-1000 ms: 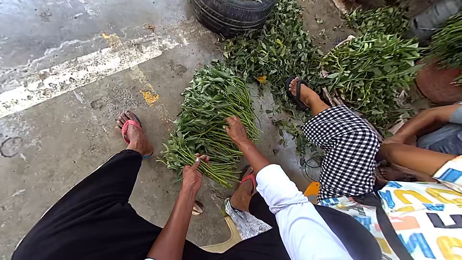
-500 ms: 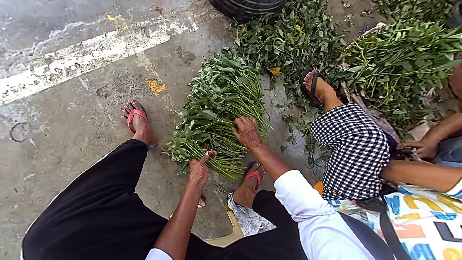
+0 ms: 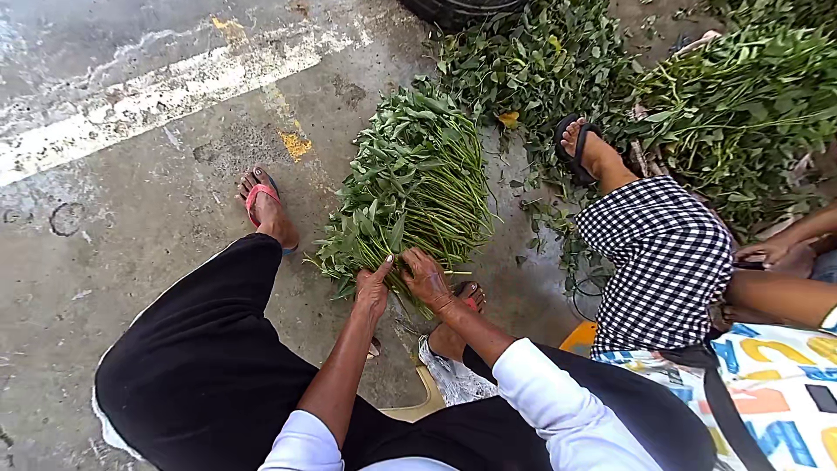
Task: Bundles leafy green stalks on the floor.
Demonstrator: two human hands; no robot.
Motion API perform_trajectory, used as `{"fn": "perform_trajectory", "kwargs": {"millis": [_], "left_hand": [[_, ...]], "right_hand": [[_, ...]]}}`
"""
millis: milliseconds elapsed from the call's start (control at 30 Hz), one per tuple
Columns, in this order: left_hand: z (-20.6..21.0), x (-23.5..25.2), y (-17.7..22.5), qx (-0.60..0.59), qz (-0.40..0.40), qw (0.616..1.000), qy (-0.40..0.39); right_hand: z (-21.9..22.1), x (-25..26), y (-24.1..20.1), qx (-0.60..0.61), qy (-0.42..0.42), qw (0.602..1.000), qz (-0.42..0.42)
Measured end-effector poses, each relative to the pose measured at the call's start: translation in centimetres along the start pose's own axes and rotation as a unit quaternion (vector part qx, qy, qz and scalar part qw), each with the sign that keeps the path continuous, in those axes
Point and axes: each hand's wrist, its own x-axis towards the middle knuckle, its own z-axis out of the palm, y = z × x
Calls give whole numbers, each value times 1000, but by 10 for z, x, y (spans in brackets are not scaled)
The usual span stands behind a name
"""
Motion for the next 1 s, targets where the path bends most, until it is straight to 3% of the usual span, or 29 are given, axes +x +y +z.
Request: {"fn": "perform_trajectory", "kwargs": {"millis": [67, 133, 267, 367, 467, 700, 867, 1000], "left_hand": [[-2, 1, 1, 14, -7, 1000, 22], [-3, 1, 3, 19, -12, 999, 42], [-3, 0, 6, 21, -15, 999, 33], [-3, -3, 6, 25, -23, 999, 5], [-3, -6, 9, 33, -16, 999, 14], [-16, -6, 12, 39, 21, 995, 85], [-16, -12, -1, 98, -26, 995, 21], [-11, -17, -2, 75, -4, 997, -2]], "right_hand": [[5, -8, 1, 65, -6, 998, 15], [6, -13, 0, 164, -28, 982, 92], [7, -11, 1, 353, 4, 888, 293], [3, -4, 6, 400, -12, 841, 365], [-2, 3, 9, 391, -1, 851, 350], [-11, 10, 8, 328, 196, 884, 270], [-10, 12, -9, 228, 121, 925, 279], [-9, 11, -6, 165, 137, 929, 302]]}}
